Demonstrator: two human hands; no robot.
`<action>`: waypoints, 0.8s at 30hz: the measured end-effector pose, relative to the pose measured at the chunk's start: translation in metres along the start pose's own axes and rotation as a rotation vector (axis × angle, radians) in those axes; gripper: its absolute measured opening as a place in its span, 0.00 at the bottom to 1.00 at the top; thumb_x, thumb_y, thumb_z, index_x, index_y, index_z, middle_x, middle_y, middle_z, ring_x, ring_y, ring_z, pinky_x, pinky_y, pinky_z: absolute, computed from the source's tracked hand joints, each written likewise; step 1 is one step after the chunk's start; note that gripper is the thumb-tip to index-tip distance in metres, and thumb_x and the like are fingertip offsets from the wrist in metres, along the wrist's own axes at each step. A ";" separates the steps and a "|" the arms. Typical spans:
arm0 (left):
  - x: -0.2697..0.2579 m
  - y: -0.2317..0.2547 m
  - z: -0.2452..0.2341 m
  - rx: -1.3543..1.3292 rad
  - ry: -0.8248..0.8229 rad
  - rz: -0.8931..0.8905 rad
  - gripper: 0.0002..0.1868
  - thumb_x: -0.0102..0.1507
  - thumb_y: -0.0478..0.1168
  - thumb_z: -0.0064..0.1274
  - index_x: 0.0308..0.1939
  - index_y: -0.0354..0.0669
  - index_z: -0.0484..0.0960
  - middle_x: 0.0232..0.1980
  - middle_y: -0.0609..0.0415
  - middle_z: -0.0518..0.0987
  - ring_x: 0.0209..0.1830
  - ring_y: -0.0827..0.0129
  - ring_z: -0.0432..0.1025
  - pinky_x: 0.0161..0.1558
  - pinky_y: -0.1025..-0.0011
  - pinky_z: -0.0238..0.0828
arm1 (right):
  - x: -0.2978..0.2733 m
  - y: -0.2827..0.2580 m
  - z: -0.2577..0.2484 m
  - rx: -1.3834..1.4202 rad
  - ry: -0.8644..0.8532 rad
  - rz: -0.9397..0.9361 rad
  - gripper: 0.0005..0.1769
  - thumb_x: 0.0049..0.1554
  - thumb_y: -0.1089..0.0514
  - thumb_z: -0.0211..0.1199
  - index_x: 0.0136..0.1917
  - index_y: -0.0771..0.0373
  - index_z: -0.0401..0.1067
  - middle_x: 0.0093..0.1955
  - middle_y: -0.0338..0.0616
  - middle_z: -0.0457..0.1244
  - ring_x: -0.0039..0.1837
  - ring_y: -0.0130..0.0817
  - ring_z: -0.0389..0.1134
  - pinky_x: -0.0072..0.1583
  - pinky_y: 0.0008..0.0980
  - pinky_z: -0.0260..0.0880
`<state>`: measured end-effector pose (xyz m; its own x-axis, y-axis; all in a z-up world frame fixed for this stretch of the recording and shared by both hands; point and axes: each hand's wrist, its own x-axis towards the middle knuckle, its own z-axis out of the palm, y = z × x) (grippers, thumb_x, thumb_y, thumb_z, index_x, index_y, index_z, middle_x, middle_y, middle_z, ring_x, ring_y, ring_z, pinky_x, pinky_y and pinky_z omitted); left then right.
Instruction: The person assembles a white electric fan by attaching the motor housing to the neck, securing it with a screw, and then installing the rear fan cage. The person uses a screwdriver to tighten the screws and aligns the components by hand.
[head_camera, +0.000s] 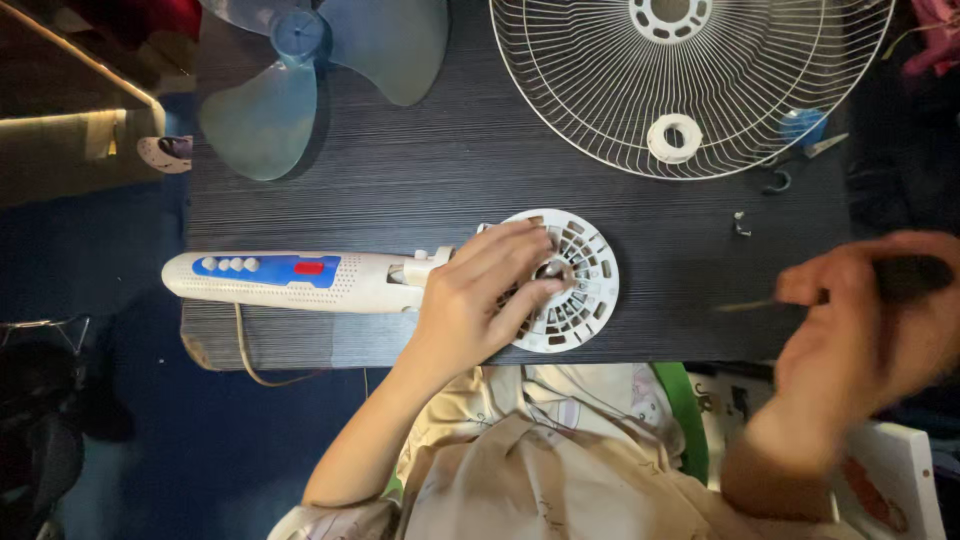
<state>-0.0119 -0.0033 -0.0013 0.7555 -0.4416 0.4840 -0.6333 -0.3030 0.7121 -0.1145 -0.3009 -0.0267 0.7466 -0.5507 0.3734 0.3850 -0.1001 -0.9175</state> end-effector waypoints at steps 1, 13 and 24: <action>-0.002 0.000 0.000 0.044 0.014 -0.018 0.24 0.62 0.45 0.67 0.57 0.34 0.81 0.58 0.44 0.82 0.66 0.51 0.75 0.66 0.60 0.73 | 0.016 0.019 -0.015 -0.236 -0.045 0.009 0.12 0.71 0.66 0.63 0.63 0.70 0.63 0.43 0.50 0.61 0.37 0.32 0.60 0.43 0.30 0.64; -0.018 -0.007 -0.002 0.390 -0.205 -0.104 0.80 0.35 0.81 0.64 0.75 0.27 0.56 0.75 0.33 0.65 0.74 0.46 0.63 0.74 0.39 0.47 | 0.038 0.129 -0.091 -1.153 -0.257 0.423 0.24 0.60 0.55 0.72 0.69 0.57 0.77 0.45 0.54 0.70 0.46 0.43 0.72 0.55 0.41 0.70; -0.020 -0.015 0.000 0.359 -0.157 -0.049 0.73 0.38 0.79 0.65 0.73 0.30 0.63 0.70 0.39 0.71 0.70 0.50 0.69 0.69 0.51 0.59 | 0.048 0.141 -0.088 -1.070 -0.244 0.477 0.19 0.59 0.57 0.72 0.64 0.57 0.79 0.48 0.49 0.70 0.48 0.37 0.71 0.52 0.37 0.70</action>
<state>-0.0178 0.0100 -0.0220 0.7692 -0.5347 0.3499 -0.6363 -0.5907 0.4961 -0.0725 -0.4143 -0.1507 0.8191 -0.5597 -0.1253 -0.5193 -0.6310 -0.5763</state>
